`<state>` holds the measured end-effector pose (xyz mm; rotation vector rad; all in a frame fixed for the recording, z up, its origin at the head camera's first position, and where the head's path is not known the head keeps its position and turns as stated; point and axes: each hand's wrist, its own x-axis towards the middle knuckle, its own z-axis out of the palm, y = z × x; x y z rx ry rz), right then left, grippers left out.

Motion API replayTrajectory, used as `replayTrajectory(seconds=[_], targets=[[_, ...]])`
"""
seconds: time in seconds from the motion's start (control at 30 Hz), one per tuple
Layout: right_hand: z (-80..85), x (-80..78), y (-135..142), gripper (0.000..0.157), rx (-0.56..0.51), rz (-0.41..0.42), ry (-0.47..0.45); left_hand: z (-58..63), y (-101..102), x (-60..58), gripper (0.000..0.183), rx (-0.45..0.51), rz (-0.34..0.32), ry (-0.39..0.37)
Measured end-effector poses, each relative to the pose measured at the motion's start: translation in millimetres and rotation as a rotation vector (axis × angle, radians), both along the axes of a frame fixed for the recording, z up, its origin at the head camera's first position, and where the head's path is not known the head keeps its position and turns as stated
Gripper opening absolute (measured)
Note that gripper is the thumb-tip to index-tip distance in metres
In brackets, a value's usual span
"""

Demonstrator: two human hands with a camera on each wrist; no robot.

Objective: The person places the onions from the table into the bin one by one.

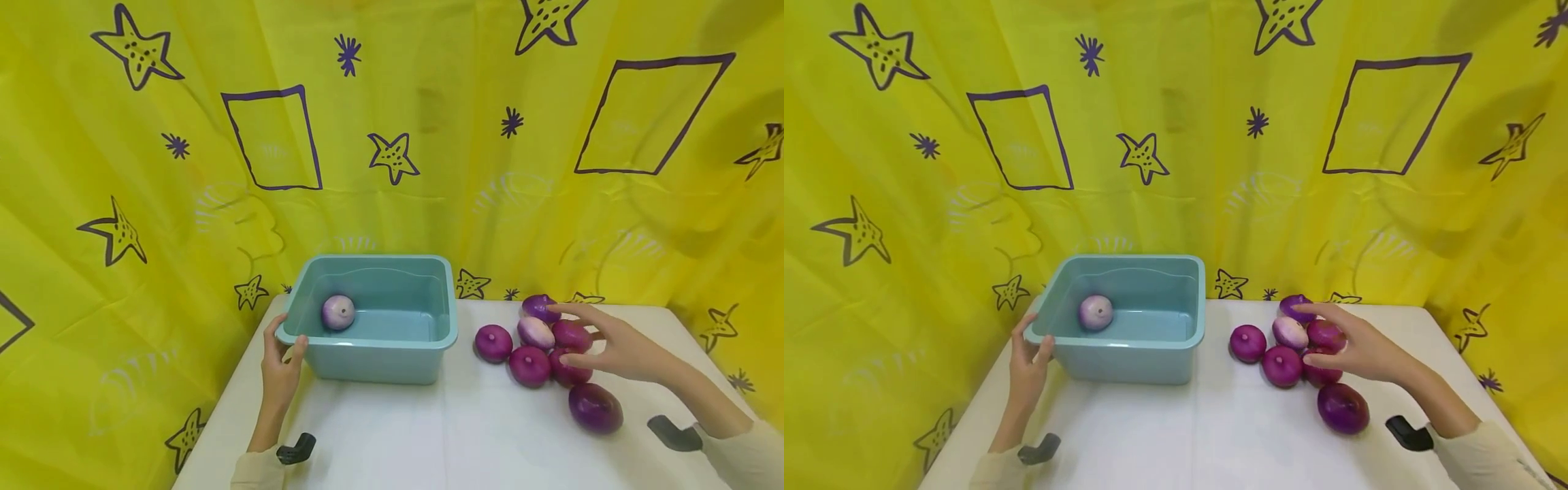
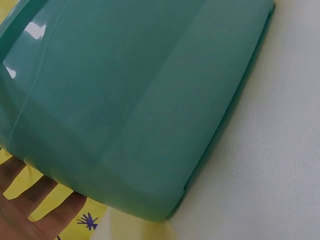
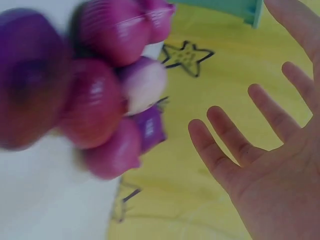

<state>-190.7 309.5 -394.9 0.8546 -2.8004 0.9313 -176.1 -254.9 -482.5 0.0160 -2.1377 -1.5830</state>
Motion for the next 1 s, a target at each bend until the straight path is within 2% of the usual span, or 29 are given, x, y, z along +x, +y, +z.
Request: replayTrajectory(seconds=[0.1, 0.2, 0.37, 0.57, 0.77, 1.0], targets=[[-17.7, 13.3, 16, 0.078, -0.013, 0.002, 0.029, 0.4, 2, 0.1, 0.058, -0.002, 0.002, 0.004], [-34.9, 26.5, 30, 0.08, -0.024, -0.011, 0.013, 1.2, 3, 0.3, 0.057, -0.014, 0.012, 0.004], [-59.0, 45.2, 50, 0.082, -0.01, -0.051, -0.076, 1.4, 3, 0.0, 0.057, -0.032, 0.035, -0.004], [-82.7, 57.1, 60, 0.078, -0.052, 0.012, -0.151, 2.3, 3, 0.6, 0.056, -0.02, 0.039, 0.0], [-95.0, 59.5, 64, 0.078, -0.059, 0.058, -0.164, 2.2, 3, 0.3, 0.057, 0.002, 0.017, 0.011], [-97.4, 57.6, 64, 0.075, -0.054, 0.079, -0.159, 1.2, 2, 0.3, 0.057, -0.008, 0.031, 0.01]])
